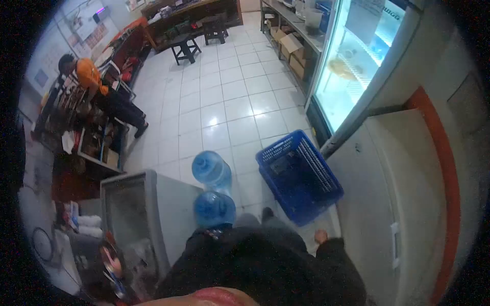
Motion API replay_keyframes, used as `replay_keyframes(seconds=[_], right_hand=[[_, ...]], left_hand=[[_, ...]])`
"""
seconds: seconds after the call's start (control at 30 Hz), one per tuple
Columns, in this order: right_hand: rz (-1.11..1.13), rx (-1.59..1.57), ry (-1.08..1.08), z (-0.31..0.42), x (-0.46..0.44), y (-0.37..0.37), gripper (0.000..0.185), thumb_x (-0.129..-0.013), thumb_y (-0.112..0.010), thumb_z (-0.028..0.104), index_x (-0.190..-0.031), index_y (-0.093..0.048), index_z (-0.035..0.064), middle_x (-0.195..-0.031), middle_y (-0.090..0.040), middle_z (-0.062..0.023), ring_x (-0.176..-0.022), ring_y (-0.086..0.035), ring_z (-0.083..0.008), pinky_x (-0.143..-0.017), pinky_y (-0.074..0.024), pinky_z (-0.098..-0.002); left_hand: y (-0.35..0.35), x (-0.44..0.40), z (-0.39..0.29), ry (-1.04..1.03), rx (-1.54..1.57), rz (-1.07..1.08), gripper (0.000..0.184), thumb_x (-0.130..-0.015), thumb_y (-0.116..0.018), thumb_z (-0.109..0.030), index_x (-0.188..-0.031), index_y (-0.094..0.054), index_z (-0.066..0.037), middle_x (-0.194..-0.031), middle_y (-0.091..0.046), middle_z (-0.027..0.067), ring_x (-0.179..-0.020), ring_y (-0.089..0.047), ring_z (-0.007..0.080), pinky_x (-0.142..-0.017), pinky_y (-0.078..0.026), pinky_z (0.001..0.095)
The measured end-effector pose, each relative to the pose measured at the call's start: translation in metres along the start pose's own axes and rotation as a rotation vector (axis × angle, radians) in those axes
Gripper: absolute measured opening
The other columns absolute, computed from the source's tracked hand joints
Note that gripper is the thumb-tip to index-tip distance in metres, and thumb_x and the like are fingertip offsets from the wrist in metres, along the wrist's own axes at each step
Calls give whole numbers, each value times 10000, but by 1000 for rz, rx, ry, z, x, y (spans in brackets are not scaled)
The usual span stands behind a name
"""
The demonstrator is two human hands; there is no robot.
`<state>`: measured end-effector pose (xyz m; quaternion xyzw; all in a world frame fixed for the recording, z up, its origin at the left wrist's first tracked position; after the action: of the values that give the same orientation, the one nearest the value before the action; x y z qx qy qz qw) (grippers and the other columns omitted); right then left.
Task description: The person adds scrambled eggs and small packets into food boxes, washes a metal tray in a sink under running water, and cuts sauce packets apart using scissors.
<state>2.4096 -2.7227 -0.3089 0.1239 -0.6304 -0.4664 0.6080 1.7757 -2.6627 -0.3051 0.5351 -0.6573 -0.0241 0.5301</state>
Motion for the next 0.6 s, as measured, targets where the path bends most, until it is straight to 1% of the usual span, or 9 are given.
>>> replay_keyframes(seconds=[0.13,0.17,0.2,0.23,0.3,0.4,0.43,0.57,0.6], right_hand=[[9,-26,422,209,-138,107,277,-777,-512,231,-917,-565,-2,-908,-593,-212,-890,-547,-390,-761,-438,-448],[-95,-88,561,272,-147,154,223,-771,-521,163,-913,-548,-7,-866,-588,-222,-846,-543,-404,-724,-444,-438],[-203,-158,673,322,-176,184,216,-774,-529,146,-920,-546,-12,-845,-593,-211,-819,-561,-380,-705,-449,-427],[-302,-225,779,369,-189,215,210,-778,-537,130,-927,-545,-17,-824,-599,-201,-792,-579,-356,-685,-454,-416],[-95,-714,633,437,-202,276,228,-791,-572,161,-943,-556,-9,-785,-609,-145,-752,-596,-271,-653,-458,-381],[103,-835,462,466,-247,272,223,-808,-548,160,-971,-546,9,-713,-603,-119,-642,-592,-216,-605,-471,-320],[182,-711,562,464,-252,262,366,-783,-630,243,-1054,-542,13,-831,-610,-93,-819,-578,-217,-736,-463,-318],[297,-840,273,413,-250,210,453,-796,-592,326,-1102,-530,-3,-1026,-580,-132,-950,-543,-218,-808,-435,-331],[270,-875,171,413,-247,217,469,-806,-568,363,-1092,-539,-8,-1035,-577,-133,-955,-543,-220,-807,-432,-335]], left_hand=[[71,-11,-16,80,365,-173,230,-844,-523,-195,-975,-559,-9,-731,-583,88,-633,-559,178,-568,-469,340],[92,-18,-23,-307,-177,-365,264,-826,-553,-206,-989,-565,2,-724,-585,74,-654,-562,197,-590,-470,346],[101,-47,-9,261,433,-110,376,-784,-604,-257,-1034,-561,20,-776,-617,99,-707,-583,231,-655,-477,366],[118,-60,-23,265,427,-108,376,-784,-604,-257,-1034,-561,20,-776,-617,99,-707,-583,231,-655,-477,366],[162,-72,-51,320,80,-79,352,-721,-631,-235,-979,-573,-2,-894,-624,169,-845,-612,285,-721,-485,398],[215,-147,-79,263,26,-3,292,-741,-590,-196,-964,-571,-8,-888,-617,178,-841,-605,291,-718,-484,401],[233,-182,-94,197,-44,30,273,-748,-576,-182,-960,-570,-11,-886,-614,181,-840,-602,293,-716,-484,401],[301,-336,-195,-443,-948,144,205,-774,-521,-129,-940,-567,-19,-879,-604,192,-836,-592,300,-712,-483,404],[315,-383,-208,-41,-135,-34,185,-794,-472,-135,-912,-560,-23,-835,-602,183,-789,-590,292,-670,-478,407]])
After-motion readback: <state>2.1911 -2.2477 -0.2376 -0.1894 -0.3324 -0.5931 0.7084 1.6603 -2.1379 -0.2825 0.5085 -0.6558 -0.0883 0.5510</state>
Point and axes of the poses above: each hand's wrist, its own x-axis away from the middle knuckle, its own y-axis out of the back of the hand, z = x × y, the point moved 3 cm from there along -x, towards the middle knuckle
